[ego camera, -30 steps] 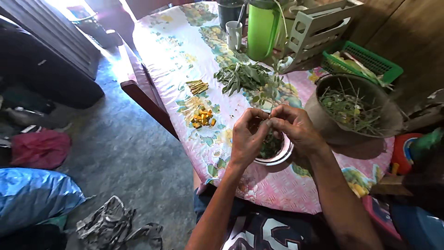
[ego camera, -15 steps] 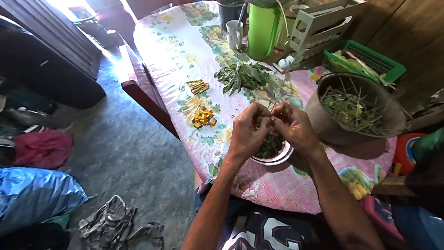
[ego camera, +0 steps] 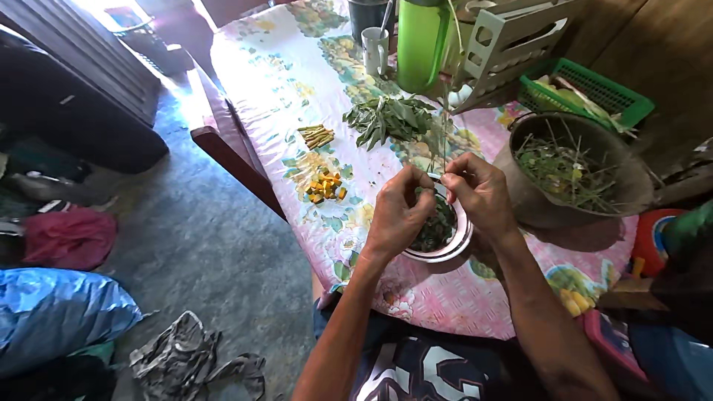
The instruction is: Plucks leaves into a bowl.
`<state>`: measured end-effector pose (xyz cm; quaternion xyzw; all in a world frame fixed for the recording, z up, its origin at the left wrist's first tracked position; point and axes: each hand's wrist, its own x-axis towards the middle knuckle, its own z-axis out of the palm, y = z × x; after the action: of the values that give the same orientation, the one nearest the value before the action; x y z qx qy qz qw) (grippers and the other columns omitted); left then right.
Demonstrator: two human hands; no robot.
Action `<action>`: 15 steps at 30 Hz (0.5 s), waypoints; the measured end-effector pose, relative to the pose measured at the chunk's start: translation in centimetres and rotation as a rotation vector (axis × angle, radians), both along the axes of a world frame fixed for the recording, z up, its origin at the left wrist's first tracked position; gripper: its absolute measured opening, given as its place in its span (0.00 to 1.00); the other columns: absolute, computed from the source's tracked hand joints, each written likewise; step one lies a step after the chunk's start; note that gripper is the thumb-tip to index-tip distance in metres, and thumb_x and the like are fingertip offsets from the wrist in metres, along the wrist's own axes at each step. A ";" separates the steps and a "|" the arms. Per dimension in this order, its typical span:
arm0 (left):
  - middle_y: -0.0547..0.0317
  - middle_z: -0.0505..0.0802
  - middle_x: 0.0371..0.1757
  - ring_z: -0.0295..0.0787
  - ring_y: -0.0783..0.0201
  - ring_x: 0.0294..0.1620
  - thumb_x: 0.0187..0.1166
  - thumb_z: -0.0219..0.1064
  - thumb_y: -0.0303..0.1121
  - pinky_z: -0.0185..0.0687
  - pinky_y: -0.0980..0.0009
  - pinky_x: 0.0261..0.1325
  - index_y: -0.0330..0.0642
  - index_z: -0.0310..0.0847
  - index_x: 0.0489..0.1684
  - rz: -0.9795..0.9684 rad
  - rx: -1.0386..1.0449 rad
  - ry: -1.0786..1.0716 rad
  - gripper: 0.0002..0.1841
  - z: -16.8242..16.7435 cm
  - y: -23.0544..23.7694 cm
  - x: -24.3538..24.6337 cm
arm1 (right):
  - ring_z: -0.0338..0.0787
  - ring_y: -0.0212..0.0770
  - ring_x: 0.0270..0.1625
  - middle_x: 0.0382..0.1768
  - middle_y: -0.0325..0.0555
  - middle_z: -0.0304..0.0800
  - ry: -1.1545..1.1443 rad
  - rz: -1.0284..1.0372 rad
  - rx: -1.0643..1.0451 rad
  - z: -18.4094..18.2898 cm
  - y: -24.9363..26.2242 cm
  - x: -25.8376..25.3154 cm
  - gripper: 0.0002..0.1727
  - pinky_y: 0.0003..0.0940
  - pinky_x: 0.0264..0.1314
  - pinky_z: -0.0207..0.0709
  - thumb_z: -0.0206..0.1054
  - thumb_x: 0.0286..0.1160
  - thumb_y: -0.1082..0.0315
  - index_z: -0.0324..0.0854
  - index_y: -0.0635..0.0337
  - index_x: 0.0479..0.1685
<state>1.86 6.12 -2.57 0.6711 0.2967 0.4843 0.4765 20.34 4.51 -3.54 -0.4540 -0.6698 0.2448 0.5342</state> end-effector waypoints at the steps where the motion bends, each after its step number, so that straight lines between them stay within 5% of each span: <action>1: 0.52 0.88 0.34 0.86 0.61 0.23 0.80 0.60 0.23 0.87 0.68 0.24 0.38 0.79 0.44 -0.005 -0.003 0.002 0.04 -0.1 -0.1 -0.1 | 0.76 0.31 0.15 0.24 0.39 0.82 -0.006 -0.019 -0.005 0.0 0.0 0.2 0.03 0.23 0.13 0.72 0.63 0.80 0.67 0.80 0.54 0.44; 5: 0.51 0.90 0.36 0.89 0.59 0.27 0.80 0.59 0.22 0.91 0.65 0.30 0.37 0.80 0.48 -0.024 -0.044 -0.037 0.06 -0.2 -0.5 -1.0 | 0.76 0.31 0.18 0.27 0.39 0.81 0.034 -0.104 -0.050 0.7 -0.2 1.8 0.04 0.23 0.18 0.73 0.62 0.83 0.66 0.79 0.55 0.47; 9: 0.50 0.90 0.39 0.90 0.61 0.30 0.83 0.64 0.23 0.92 0.67 0.35 0.37 0.80 0.55 -0.026 -0.075 -0.083 0.08 -0.6 -0.3 -1.4 | 0.86 0.30 0.34 0.40 0.38 0.84 0.161 0.080 -0.041 1.6 -0.2 1.6 0.04 0.23 0.38 0.85 0.61 0.84 0.72 0.76 0.55 0.51; 13: 0.51 0.89 0.39 0.89 0.63 0.31 0.81 0.67 0.23 0.90 0.69 0.35 0.37 0.79 0.54 -0.043 -0.105 -0.145 0.09 -1.3 0.0 -1.4 | 0.84 0.32 0.27 0.42 0.45 0.88 0.174 0.279 -0.145 1.1 -0.3 1.0 0.05 0.22 0.23 0.80 0.64 0.79 0.76 0.78 0.58 0.47; 15: 0.50 0.89 0.39 0.89 0.62 0.32 0.81 0.67 0.23 0.90 0.69 0.36 0.37 0.80 0.52 -0.047 -0.113 -0.176 0.07 -1.6 0.1 -1.4 | 0.86 0.34 0.30 0.47 0.47 0.88 0.167 0.329 -0.180 0.8 -0.2 0.8 0.05 0.25 0.27 0.84 0.64 0.78 0.77 0.80 0.60 0.47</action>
<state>0.43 6.20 -4.13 0.6049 0.2648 0.5127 0.5488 21.17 4.27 -2.75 -0.3623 -0.6637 0.4244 0.4981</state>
